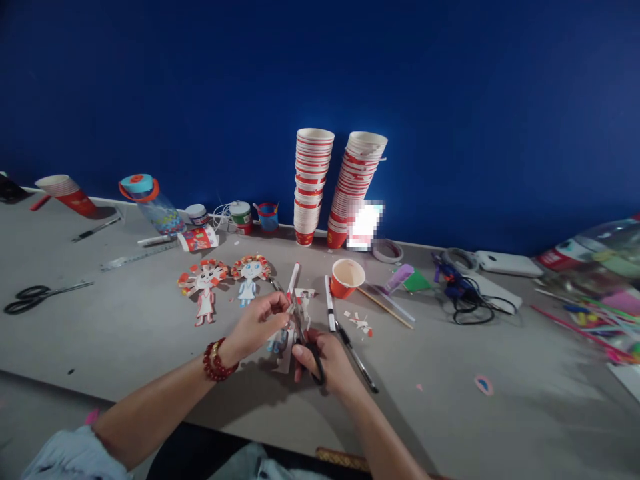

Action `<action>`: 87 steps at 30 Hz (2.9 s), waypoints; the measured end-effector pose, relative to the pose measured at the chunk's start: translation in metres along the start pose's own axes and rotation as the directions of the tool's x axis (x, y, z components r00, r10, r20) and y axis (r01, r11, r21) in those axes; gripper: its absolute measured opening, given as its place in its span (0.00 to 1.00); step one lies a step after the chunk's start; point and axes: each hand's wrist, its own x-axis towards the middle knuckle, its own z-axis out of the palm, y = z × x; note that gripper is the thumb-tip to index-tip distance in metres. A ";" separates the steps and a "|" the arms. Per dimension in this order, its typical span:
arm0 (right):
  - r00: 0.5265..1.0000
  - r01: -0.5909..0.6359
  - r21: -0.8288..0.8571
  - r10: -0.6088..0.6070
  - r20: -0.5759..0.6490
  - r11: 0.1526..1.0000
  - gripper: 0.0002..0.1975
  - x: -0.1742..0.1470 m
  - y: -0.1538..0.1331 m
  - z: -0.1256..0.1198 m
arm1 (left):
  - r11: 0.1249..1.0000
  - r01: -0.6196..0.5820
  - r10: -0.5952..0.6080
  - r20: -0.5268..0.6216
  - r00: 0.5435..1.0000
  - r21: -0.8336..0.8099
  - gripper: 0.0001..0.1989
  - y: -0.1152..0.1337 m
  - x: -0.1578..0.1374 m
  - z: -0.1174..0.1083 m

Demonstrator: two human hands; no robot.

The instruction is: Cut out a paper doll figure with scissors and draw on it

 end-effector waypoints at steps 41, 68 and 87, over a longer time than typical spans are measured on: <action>0.994 0.000 -0.124 -0.013 -0.108 0.992 0.33 0.002 -0.002 0.002 | 0.968 0.094 -0.077 0.082 0.994 -0.231 0.08 0.009 -0.001 -0.001; 0.999 0.029 -0.195 -0.033 -0.019 0.980 0.28 0.000 -0.003 -0.002 | 0.954 0.021 -0.068 -0.144 0.987 -0.300 0.07 -0.001 0.003 0.002; 0.968 0.191 -0.046 -0.196 -0.158 0.981 0.22 -0.011 -0.017 0.002 | 0.768 -0.141 -0.144 -0.382 0.913 -0.625 0.06 -0.007 0.006 0.003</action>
